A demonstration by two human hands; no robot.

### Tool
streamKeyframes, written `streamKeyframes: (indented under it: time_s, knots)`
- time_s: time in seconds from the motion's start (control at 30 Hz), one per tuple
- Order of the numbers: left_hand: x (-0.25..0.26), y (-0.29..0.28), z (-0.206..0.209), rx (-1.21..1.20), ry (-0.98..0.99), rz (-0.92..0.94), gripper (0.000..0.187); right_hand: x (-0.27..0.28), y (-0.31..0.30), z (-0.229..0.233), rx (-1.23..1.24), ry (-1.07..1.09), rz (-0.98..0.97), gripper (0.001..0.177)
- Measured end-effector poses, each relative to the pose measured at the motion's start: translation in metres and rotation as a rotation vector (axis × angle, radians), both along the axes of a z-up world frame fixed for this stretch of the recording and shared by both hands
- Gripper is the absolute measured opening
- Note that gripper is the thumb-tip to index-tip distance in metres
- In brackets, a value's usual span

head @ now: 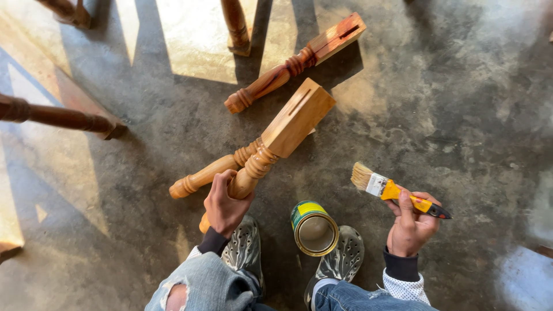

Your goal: Painting carved wooden furniture legs with a brush

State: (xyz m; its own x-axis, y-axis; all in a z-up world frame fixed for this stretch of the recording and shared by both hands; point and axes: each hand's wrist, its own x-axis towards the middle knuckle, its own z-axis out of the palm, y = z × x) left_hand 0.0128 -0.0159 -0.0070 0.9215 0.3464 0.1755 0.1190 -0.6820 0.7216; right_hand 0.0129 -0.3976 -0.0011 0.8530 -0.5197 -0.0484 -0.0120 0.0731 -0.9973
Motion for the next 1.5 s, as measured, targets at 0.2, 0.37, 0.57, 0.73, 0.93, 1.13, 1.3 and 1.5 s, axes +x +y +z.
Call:
streamKeyframes:
  time_s: [0.2,0.37,0.57,0.73,0.93,1.13,1.3,1.5]
  knots:
    - [0.012,0.001,0.010,-0.178,0.090,-0.060,0.056,0.003,0.002,0.002,0.016,-0.007,-0.001,0.026]
    - [0.034,0.007,0.010,-0.322,0.112,-0.153,0.060,0.002,0.000,0.001,0.027,0.000,-0.019,0.027]
    - [0.041,0.016,0.013,-0.565,0.364,-0.260,0.060,0.000,-0.006,-0.003,0.061,0.002,-0.031,0.026]
    - [0.028,0.022,-0.004,-1.212,0.584,-0.402,0.030,0.000,-0.007,-0.004,0.067,0.006,-0.036,0.026]
    - [0.020,0.019,-0.008,-1.328,0.641,-0.536,0.029,0.001,-0.007,-0.006,0.066,0.013,-0.028,0.025]
    - [0.036,0.008,0.014,-1.461,0.639,-0.509,0.038,0.000,-0.011,-0.006,0.112,0.011,-0.022,0.021]
    - [0.095,0.007,0.045,-1.252,0.411,-0.513,0.040,-0.002,-0.008,-0.006,0.123,0.027,-0.062,0.020]
    - [0.181,-0.005,0.111,-0.801,0.332,-0.472,0.060,-0.003,-0.007,-0.004,0.126,0.001,-0.044,0.021]
